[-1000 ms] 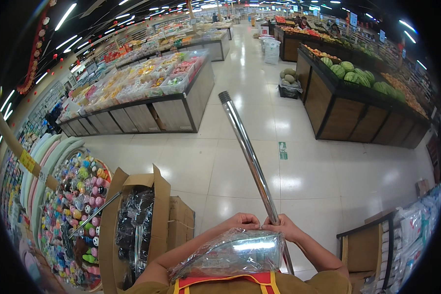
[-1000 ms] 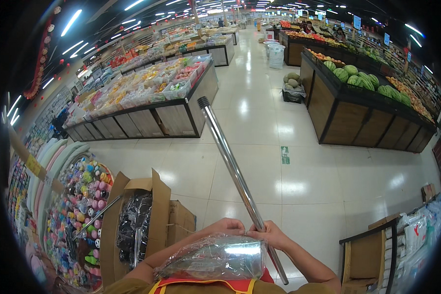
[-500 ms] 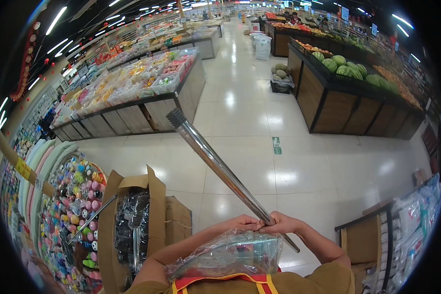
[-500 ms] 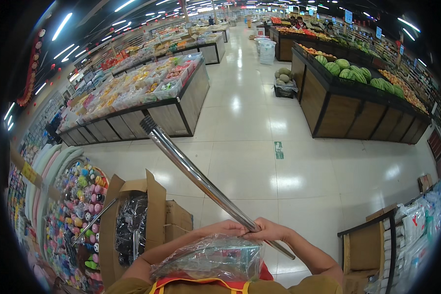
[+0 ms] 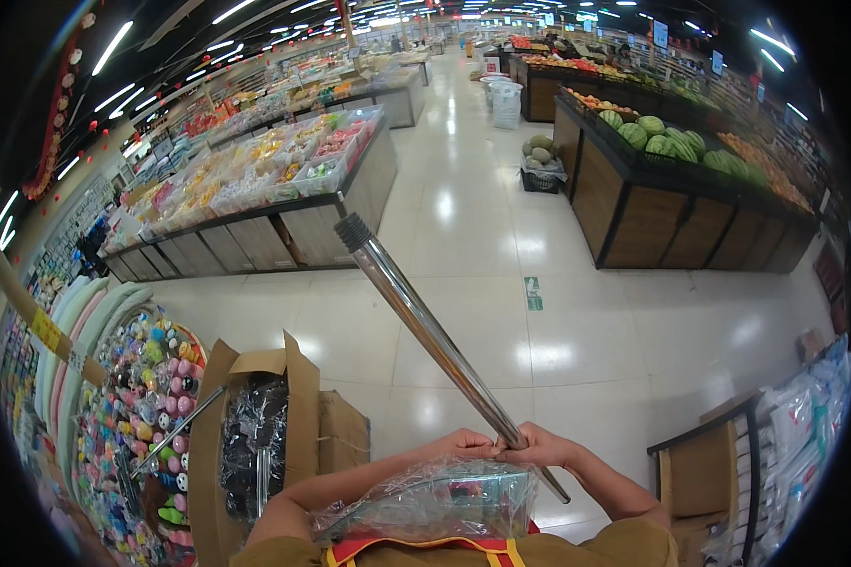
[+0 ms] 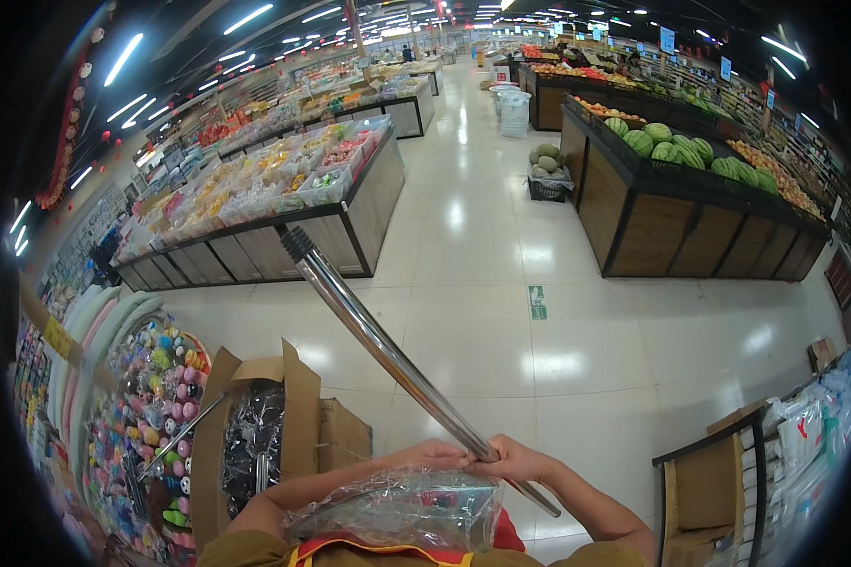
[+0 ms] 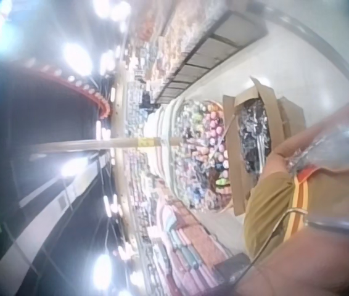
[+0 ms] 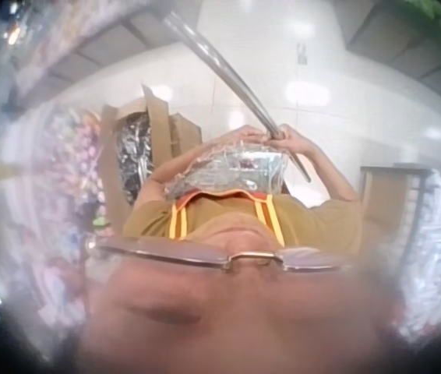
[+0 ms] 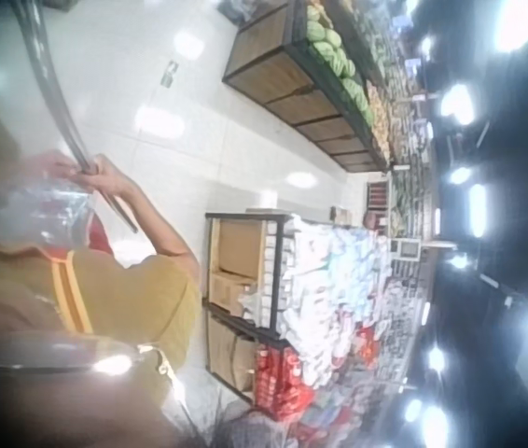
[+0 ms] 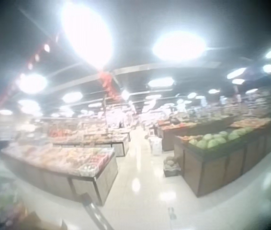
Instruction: The person unpacks a mop head and metal pole from a cardboard box in a store aisle, then inserts the pole into the mop head to assemble the mop. The person handles the components by hand and completes the assembly.
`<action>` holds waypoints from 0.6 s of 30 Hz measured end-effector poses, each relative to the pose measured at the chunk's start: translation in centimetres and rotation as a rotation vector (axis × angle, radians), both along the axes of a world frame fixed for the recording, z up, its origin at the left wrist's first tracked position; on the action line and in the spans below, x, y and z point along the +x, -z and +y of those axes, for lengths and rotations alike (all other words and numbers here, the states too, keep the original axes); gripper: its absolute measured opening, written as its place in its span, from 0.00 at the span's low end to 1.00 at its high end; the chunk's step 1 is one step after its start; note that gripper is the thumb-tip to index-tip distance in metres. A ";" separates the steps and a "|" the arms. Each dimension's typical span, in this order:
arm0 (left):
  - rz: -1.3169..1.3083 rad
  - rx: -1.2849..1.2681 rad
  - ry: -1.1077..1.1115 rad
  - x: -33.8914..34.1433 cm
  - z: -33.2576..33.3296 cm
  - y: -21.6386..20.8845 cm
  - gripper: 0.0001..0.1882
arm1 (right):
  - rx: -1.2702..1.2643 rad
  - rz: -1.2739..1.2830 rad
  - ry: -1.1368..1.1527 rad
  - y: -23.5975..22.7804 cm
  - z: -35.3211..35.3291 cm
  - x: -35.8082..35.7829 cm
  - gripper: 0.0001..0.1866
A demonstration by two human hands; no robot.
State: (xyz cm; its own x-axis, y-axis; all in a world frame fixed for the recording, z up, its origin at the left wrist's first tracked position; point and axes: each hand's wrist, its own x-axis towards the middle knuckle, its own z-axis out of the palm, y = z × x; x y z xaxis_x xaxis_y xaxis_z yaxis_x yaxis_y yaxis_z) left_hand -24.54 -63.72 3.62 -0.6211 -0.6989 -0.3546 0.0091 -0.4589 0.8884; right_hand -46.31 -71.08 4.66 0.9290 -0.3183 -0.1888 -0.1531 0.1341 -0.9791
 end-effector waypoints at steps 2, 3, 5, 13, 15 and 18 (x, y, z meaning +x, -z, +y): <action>0.044 -0.016 0.004 0.5 -0.1 -0.2 0.15 | 0.014 0.022 0.011 0.3 -0.2 -0.2 0.08; 0.071 -0.016 0.008 0.8 -0.4 0.0 0.13 | 0.025 0.038 0.015 0.3 -0.1 -0.3 0.08; 0.083 -0.043 -0.042 1.0 -0.6 -0.4 0.11 | 0.043 0.023 0.123 -0.8 0.5 -0.1 0.08; 0.032 -0.090 -0.230 0.6 -0.7 -3.4 0.08 | 0.138 -0.078 0.426 -0.5 1.3 0.2 0.09; 0.000 -0.140 -0.247 0.3 -0.7 -3.9 0.07 | 0.104 -0.085 0.438 -0.5 1.3 0.1 0.09; 0.023 -0.133 -0.259 -0.3 -0.4 -3.6 0.07 | 0.064 -0.121 0.441 0.7 0.7 -0.6 0.12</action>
State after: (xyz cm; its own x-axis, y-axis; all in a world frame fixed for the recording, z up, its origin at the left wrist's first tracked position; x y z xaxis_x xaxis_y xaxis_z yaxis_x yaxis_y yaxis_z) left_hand -24.80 -64.10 7.26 -0.4225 -0.8748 -0.2372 0.1321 -0.3183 0.9387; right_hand -46.87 -70.38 3.92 0.7242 -0.6792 -0.1193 0.0474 0.2216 -0.9740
